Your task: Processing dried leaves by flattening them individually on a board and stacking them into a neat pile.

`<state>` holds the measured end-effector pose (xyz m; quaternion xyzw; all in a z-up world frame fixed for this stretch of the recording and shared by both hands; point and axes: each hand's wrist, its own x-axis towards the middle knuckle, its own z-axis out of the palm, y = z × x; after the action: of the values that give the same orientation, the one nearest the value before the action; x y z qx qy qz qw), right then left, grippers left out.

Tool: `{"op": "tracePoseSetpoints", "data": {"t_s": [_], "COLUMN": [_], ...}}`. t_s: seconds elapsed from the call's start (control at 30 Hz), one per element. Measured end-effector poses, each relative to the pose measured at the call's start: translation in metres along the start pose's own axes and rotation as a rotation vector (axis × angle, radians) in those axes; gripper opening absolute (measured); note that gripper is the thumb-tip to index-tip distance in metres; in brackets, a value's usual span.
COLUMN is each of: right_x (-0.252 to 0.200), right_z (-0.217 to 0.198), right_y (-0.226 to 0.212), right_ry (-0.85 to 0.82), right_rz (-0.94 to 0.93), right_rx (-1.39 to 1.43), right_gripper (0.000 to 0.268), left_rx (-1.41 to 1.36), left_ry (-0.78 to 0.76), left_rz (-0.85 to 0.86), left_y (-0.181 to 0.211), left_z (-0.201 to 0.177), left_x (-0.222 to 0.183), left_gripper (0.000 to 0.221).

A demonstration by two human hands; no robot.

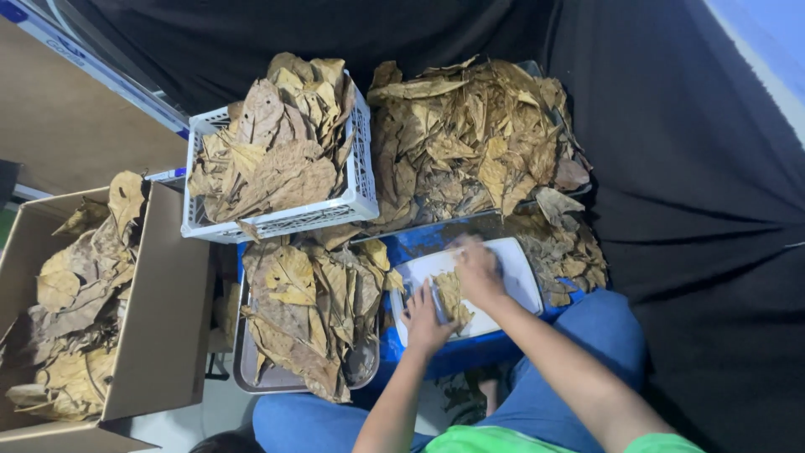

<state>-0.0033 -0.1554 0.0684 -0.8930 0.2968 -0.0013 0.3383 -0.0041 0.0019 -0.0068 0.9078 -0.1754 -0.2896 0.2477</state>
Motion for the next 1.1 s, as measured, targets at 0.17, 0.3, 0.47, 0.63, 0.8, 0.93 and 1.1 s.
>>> {"op": "tracePoseSetpoints", "data": {"t_s": [0.17,0.3,0.47,0.63,0.8,0.93,1.1], "right_x": [0.008,0.044,0.035,0.039,0.008,-0.004,-0.005], "right_z": [0.063,0.095,0.089,0.073,0.027,0.053,0.046], "right_y": [0.050,0.068,0.070,0.070,0.035,0.080,0.125], "right_ry": [-0.035,-0.097,-0.073,-0.252,0.258,0.296,-0.156], "right_rz": [-1.109,-1.226,-1.293,-1.174,-1.201,-1.071,-0.372], "right_rx": [-0.625,-0.721,-0.763,-0.818,-0.483,-0.471,-0.558], "right_gripper": [0.029,0.013,0.029,0.047,0.017,0.012,0.064], "left_rx": [0.104,0.121,-0.106,-0.273,0.204,0.447,0.508], "left_ry": [0.151,0.166,0.136,0.160,0.743,0.843,0.247], "left_rz": [-0.063,-0.079,-0.113,-0.039,0.376,0.521,0.560], "left_y": [-0.007,-0.006,-0.009,0.002,0.001,-0.004,-0.043], "left_z": [0.048,0.056,0.043,0.026,0.024,0.038,0.078], "left_x": [0.002,0.007,0.006,-0.010,-0.015,-0.012,0.011], "left_gripper": [0.071,0.044,0.046,0.033,0.028,0.016,0.035]}}
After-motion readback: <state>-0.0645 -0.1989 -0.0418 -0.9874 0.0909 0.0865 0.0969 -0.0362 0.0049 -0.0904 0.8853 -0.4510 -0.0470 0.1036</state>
